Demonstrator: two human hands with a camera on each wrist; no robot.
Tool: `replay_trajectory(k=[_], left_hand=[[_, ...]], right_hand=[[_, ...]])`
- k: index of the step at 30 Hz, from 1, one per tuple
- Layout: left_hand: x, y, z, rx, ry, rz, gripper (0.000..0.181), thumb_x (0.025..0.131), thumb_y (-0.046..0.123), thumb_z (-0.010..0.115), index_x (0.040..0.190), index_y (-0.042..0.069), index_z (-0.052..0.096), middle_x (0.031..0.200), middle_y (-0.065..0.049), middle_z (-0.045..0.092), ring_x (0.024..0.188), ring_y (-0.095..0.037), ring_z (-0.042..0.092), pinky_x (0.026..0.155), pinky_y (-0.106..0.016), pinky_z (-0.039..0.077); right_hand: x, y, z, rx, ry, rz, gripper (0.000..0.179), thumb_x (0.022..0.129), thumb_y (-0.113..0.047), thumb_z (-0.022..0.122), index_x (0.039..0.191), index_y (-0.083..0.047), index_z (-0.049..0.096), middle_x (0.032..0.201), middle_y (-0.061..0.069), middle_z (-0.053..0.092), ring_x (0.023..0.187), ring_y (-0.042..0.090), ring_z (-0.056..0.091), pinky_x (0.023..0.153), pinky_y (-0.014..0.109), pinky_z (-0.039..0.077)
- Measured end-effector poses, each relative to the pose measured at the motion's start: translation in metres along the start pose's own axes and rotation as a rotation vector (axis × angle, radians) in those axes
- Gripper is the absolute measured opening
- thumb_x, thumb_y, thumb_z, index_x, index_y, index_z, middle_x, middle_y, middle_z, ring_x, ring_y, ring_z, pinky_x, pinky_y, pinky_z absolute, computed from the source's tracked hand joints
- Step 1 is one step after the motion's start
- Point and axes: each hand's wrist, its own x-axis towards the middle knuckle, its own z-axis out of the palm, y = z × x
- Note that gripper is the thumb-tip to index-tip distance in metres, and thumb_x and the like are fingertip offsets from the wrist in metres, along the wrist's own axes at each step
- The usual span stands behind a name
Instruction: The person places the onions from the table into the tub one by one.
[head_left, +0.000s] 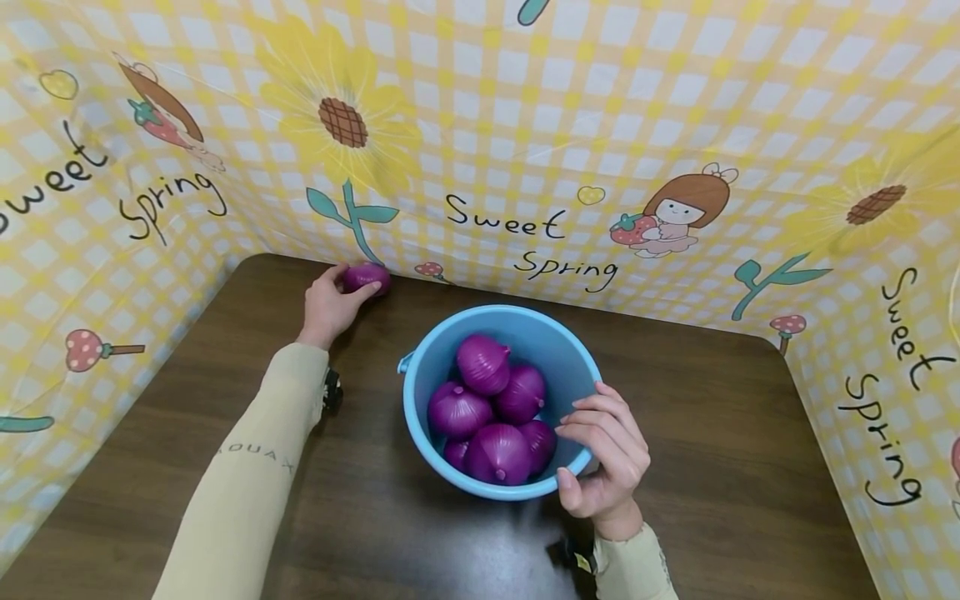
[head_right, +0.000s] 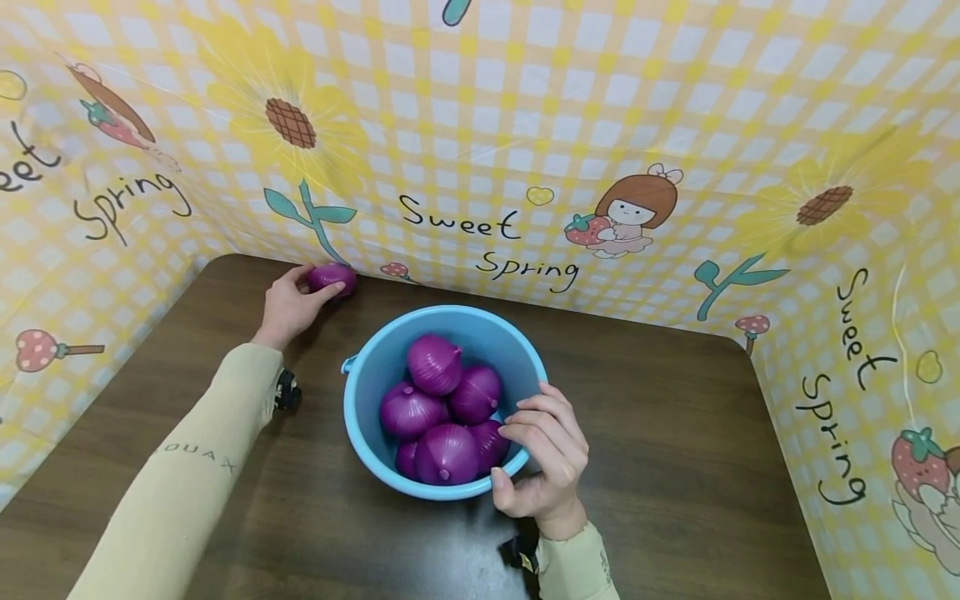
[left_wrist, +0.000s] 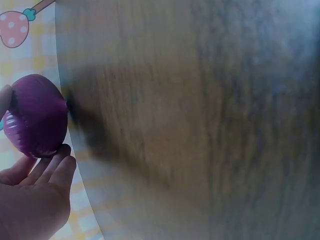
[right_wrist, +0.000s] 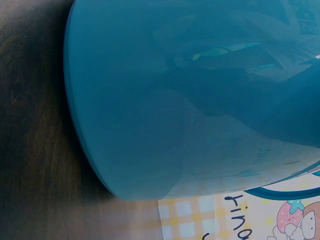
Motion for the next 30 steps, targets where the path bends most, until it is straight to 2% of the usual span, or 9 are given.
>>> replay_trajectory(k=[7,18,30], left_hand=[[-0.003,0.000,0.001,-0.016,0.018,0.003,0.085,0.093,0.045,0.074,0.154,-0.002,0.038,0.150,-0.028,0.044,0.134,-0.041,0.046,0.111,-0.052,0.039],[-0.007,0.003,0.003,-0.057,0.033,0.043,0.082,0.090,0.037,0.079,0.151,-0.004,0.042,0.150,-0.026,0.046,0.135,-0.039,0.048,0.111,-0.048,0.040],[-0.017,0.005,0.006,-0.073,0.040,0.042,0.080,0.089,0.037,0.081,0.150,-0.001,0.046,0.148,-0.024,0.049,0.133,-0.037,0.050,0.109,-0.048,0.042]], right_hand=[[0.001,-0.001,0.000,0.004,-0.001,-0.002,0.053,0.091,-0.043,0.060,0.060,0.001,0.064,0.062,0.014,0.063,0.061,0.037,0.059,0.094,0.048,0.053],[-0.003,0.001,0.000,0.014,0.008,-0.009,0.052,0.090,-0.042,0.062,0.061,0.001,0.065,0.063,0.013,0.064,0.062,0.037,0.059,0.092,0.050,0.054],[-0.006,0.004,0.000,0.014,0.019,-0.013,0.051,0.089,-0.042,0.063,0.061,0.000,0.066,0.064,0.013,0.064,0.062,0.037,0.060,0.092,0.051,0.054]])
